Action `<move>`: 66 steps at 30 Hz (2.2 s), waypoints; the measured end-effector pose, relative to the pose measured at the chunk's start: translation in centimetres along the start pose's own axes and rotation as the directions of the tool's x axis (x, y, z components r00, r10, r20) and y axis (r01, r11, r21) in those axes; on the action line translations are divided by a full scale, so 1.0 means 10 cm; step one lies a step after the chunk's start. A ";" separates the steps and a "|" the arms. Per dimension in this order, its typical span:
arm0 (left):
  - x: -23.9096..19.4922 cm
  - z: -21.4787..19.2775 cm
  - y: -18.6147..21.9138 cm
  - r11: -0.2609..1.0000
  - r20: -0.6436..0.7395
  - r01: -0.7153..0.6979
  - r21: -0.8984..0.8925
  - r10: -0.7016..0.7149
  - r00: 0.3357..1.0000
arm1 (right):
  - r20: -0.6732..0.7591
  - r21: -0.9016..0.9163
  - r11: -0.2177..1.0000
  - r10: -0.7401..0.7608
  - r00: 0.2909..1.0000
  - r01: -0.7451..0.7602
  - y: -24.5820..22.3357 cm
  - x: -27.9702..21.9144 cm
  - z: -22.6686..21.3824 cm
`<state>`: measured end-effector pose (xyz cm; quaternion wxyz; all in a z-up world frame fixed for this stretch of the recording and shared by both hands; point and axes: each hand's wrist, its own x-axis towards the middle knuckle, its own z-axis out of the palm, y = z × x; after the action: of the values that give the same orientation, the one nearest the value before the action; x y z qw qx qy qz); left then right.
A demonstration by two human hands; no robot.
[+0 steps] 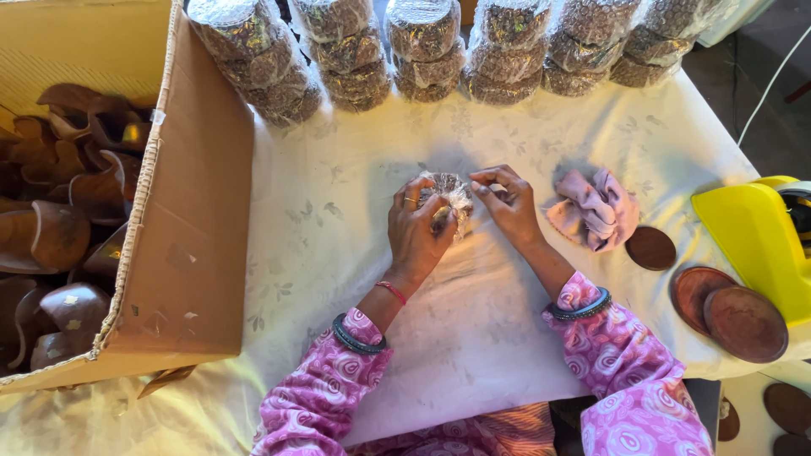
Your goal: Packaging small round items by wrapping them in bubble wrap and securing them.
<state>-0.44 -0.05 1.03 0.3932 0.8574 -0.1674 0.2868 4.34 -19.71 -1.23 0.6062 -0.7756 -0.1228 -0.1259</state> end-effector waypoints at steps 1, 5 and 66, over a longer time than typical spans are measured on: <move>0.01 0.00 0.00 1.000 -0.002 -0.001 -0.001 0.001 1.000 | 0.000 -0.001 1.000 -0.002 1.000 0.002 0.04 0.01 -0.01; 0.01 -0.04 0.00 1.000 -0.001 0.004 -0.005 -0.004 1.000 | -0.001 -0.029 1.000 0.003 1.000 -0.003 0.11 0.01 -0.01; -0.07 -0.02 -0.06 0.984 0.031 -0.040 0.172 0.035 0.999 | -0.625 -0.435 0.564 0.372 0.686 -0.702 -0.34 -1.62 -4.23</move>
<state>-0.78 0.51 0.32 0.3096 0.8888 -0.1635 0.2958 -13.98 -60.63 6.20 0.3180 -0.8775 0.3287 -0.1440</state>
